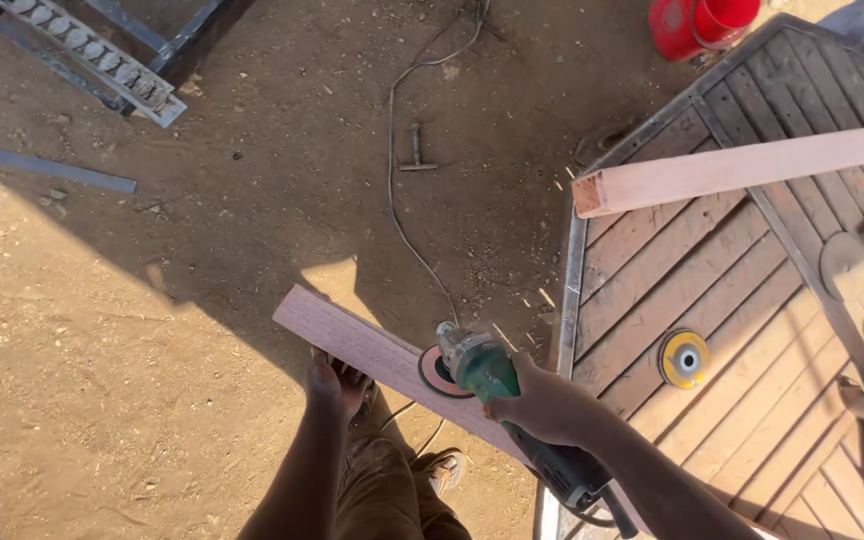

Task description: Sanding the edges of a curved wooden board using an angle grinder

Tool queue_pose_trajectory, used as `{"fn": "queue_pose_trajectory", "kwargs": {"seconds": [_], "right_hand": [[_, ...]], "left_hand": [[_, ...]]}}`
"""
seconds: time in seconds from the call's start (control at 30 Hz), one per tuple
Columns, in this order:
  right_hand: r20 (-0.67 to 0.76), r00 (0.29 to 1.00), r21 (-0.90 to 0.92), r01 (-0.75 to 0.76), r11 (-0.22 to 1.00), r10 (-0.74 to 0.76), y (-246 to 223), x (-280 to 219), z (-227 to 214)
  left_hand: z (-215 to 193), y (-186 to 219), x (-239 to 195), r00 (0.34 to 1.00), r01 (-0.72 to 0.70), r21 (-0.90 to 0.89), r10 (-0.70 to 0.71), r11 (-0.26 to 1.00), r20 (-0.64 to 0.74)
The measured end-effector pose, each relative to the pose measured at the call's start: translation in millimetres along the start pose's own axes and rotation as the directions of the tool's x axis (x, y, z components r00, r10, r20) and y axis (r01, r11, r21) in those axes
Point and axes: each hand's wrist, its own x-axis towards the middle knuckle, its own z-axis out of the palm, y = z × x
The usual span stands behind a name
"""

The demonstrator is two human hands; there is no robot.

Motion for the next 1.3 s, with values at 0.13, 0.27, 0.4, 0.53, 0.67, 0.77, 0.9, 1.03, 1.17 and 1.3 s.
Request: {"fn": "queue_pose_trajectory", "kwargs": {"seconds": [0.13, 0.27, 0.4, 0.53, 0.67, 0.77, 0.9, 1.03, 1.17, 1.3], "right_hand": [[-0.045, 0.998, 0.029, -0.048, 0.998, 0.049, 48.8, -30.7, 5.1], [-0.053, 0.997, 0.058, -0.061, 0.996, 0.064, 99.2, -62.0, 2.8], [-0.045, 0.993, 0.056, -0.103, 0.993, 0.105, 162.5, -85.9, 7.8], [-0.078, 0.987, 0.092, -0.135, 0.987, 0.143, 212.8, -119.9, 7.2], [-0.072, 0.985, 0.128, -0.146, 0.981, 0.156, 261.9, -144.6, 10.8], [-0.085, 0.973, 0.182, -0.197, 0.963, 0.215, 294.3, -156.6, 16.3], [-0.136, 0.961, 0.282, -0.197, 0.939, 0.242, 355.2, -152.2, 29.8], [-0.106, 0.949, 0.436, -0.225, 0.872, 0.298, 401.8, -163.6, 46.3], [-0.268, 0.893, 0.606, -0.135, 0.784, 0.360, 448.7, -171.3, 85.5], [-0.329, 0.791, 0.903, 0.103, 0.418, 0.516, 505.8, -172.8, 163.6]], "left_hand": [[49.6, -4.6, -87.1, 0.997, -0.069, 0.035, 0.070, 0.997, -0.025], [66.5, -27.1, -128.9, 0.993, -0.105, 0.135, 0.111, 0.985, -0.040], [35.3, -53.3, -94.2, 0.985, -0.140, 0.348, 0.168, 0.927, -0.049], [61.6, -87.6, -158.7, 0.927, -0.320, 0.696, 0.364, 0.643, 0.090], [53.0, -138.0, -154.3, 0.725, -0.406, 0.890, 0.667, 0.208, 0.175], [72.4, -175.5, -199.7, 0.691, -0.379, 0.915, 0.701, 0.141, 0.178], [84.4, -216.0, -238.4, 0.654, -0.334, 0.941, 0.732, 0.054, 0.190], [64.4, -251.8, -228.2, 0.451, -0.275, 0.918, 0.804, -0.287, 0.386], [84.6, -300.7, -275.8, 0.291, -0.383, 0.466, 0.375, -0.798, 0.881], [117.2, -364.4, -305.1, 0.003, -0.481, -0.291, -0.333, -0.827, 0.943]]}}
